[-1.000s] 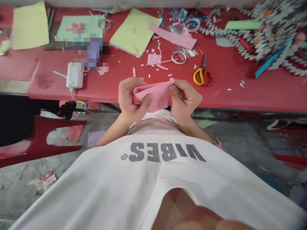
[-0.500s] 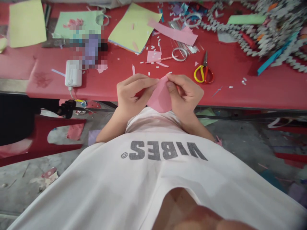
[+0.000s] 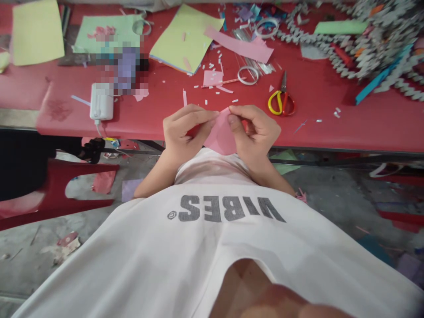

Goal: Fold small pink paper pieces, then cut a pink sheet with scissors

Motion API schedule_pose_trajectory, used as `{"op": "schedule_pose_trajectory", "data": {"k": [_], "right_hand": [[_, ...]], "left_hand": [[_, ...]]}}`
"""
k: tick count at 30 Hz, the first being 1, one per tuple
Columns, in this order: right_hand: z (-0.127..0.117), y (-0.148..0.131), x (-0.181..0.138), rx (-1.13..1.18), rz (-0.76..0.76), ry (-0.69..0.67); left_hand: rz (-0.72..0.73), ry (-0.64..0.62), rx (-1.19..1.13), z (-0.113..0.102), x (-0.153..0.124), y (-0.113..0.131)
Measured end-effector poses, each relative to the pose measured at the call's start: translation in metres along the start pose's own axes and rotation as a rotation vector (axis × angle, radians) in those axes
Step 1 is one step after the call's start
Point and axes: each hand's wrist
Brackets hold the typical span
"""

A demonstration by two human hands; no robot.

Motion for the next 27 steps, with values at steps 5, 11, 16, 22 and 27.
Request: {"op": "schedule_pose_trajectory", "data": {"k": [5,11,16,22,27], "right_hand": [[-0.003,-0.008,0.001,-0.056,-0.076,-0.053],[-0.005,-0.002,-0.003,-0.074,-0.007,-0.090],[-0.006,-0.005,-0.003,-0.071,0.068,-0.129],[-0.006,-0.009,0.000,-0.098,-0.142,-0.159],[-0.001,-0.007,0.004,-0.026,-0.301,-0.113]], "left_hand": [[-0.062,-0.027,0.022,-0.001,0.000,0.010],[-0.030,-0.028,0.038,-0.001,0.000,0.022],[-0.058,-0.027,0.075,0.000,-0.004,0.024],[0.060,0.009,0.088,0.004,-0.005,0.028],[0.087,0.045,0.114,0.007,-0.005,0.032]]}}
Point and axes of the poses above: each hand's wrist, its own x-axis towards the middle knuckle, its own z-axis out of the palm, y = z × x, and after that the axes turned 6 degrees about y, right-handed
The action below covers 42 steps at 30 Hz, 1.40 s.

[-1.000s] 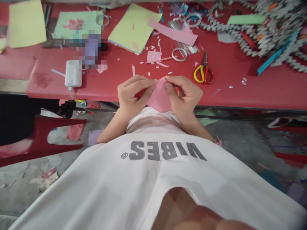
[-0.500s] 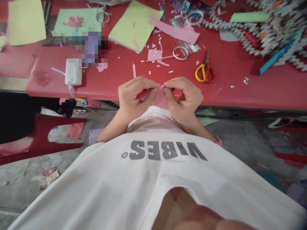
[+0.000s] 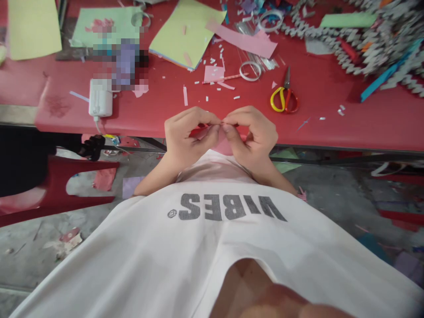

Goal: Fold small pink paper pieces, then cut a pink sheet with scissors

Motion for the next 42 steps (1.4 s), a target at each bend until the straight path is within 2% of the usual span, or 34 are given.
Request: {"op": "schedule_pose_trajectory", "data": {"k": [8,14,20,27,31,36,38,42], "right_hand": [[0.002,-0.002,-0.001,-0.048,-0.004,0.067],[0.000,0.000,-0.008,-0.152,0.010,0.015],[0.004,0.003,-0.005,-0.247,-0.188,0.090],[0.003,0.002,-0.004,-0.311,-0.199,0.043],[0.002,-0.002,-0.002,-0.239,-0.141,0.047],[-0.006,-0.004,-0.002,-0.340,0.102,-0.060],[-0.009,0.000,0.000,-0.289,0.129,-0.006],[-0.009,0.010,0.004,-0.122,0.052,0.179]], "left_hand": [[-0.022,0.014,-0.028,0.000,0.000,0.001],[0.005,0.042,-0.037,0.000,0.002,0.003],[0.007,0.057,-0.055,0.001,0.003,0.004],[0.009,0.068,-0.064,0.003,0.001,0.001],[-0.019,0.030,-0.045,0.003,-0.002,-0.001],[-0.040,-0.010,-0.064,-0.001,-0.001,-0.001],[-0.062,-0.013,-0.069,-0.003,-0.003,-0.004],[-0.097,0.046,-0.111,-0.003,-0.008,-0.015]]}}
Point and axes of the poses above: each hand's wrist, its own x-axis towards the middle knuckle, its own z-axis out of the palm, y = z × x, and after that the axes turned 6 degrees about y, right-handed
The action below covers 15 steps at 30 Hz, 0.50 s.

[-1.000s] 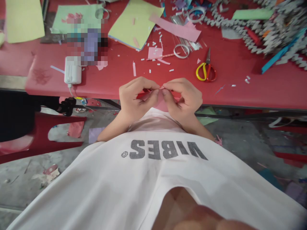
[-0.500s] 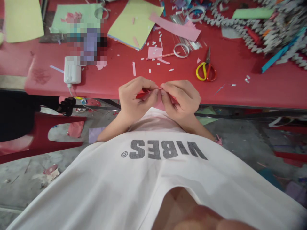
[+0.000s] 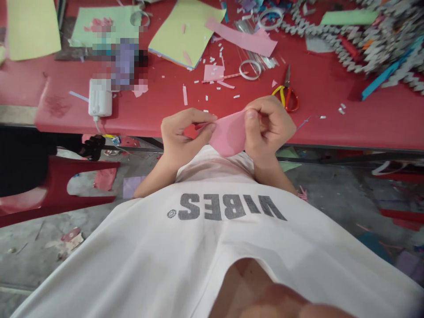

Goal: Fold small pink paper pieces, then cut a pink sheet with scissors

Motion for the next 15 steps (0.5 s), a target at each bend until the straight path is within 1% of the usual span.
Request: {"op": "schedule_pose_trajectory", "data": {"k": [2,4,7,10,12,15], "right_hand": [[0.002,0.005,0.000,-0.009,0.000,0.076],[0.003,0.009,-0.004,-0.031,0.016,0.123],[0.001,0.017,-0.013,-0.063,0.036,0.125],[-0.001,0.022,-0.020,-0.156,0.049,0.110],[0.000,0.021,-0.022,-0.218,0.015,0.129],[0.005,0.014,-0.019,-0.182,-0.030,0.155]], "left_hand": [[-0.015,0.036,-0.019,0.001,-0.002,-0.002],[-0.014,0.075,-0.014,0.003,-0.003,-0.002],[0.030,0.144,0.030,0.007,-0.004,-0.001],[0.065,0.220,0.055,0.010,-0.003,-0.002],[0.074,0.242,0.026,0.012,-0.001,-0.004],[0.124,0.290,-0.001,0.014,0.000,-0.011]]}}
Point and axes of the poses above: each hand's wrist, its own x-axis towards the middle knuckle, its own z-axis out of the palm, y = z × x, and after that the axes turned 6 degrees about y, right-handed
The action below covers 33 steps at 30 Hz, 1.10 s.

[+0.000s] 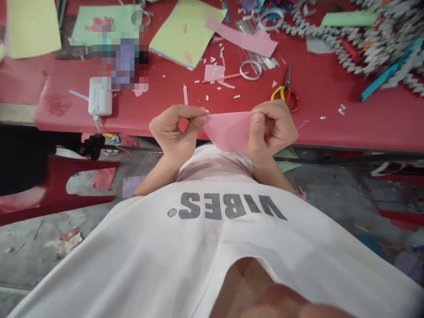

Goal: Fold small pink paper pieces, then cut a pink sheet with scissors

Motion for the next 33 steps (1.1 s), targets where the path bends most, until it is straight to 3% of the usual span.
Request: {"op": "schedule_pose_trajectory", "data": {"k": [6,10,17,21,25,28,31,33], "right_hand": [[0.010,-0.007,0.004,0.011,0.061,0.082],[0.011,-0.003,-0.001,-0.005,0.115,0.089],[0.011,0.015,-0.016,-0.132,0.019,0.017],[0.012,0.018,-0.009,0.036,-0.003,0.013],[0.004,0.008,0.009,0.071,0.028,-0.178],[-0.002,-0.004,0.021,-0.013,-0.094,-0.314],[-0.003,-0.016,0.027,-0.084,-0.314,-0.404],[-0.002,-0.021,0.027,-0.116,-0.299,-0.468]], "left_hand": [[-0.206,-0.086,-0.031,0.002,-0.009,-0.015],[-0.267,-0.100,-0.015,0.002,-0.015,-0.022],[-0.260,-0.146,-0.053,0.000,-0.013,-0.028],[-0.201,-0.100,-0.019,-0.004,-0.006,-0.023],[-0.100,-0.105,0.092,-0.007,0.001,-0.009],[0.007,-0.155,0.141,-0.007,0.004,-0.001],[0.134,-0.155,0.124,-0.005,0.006,0.004],[0.119,-0.157,0.121,-0.005,0.006,0.008]]}}
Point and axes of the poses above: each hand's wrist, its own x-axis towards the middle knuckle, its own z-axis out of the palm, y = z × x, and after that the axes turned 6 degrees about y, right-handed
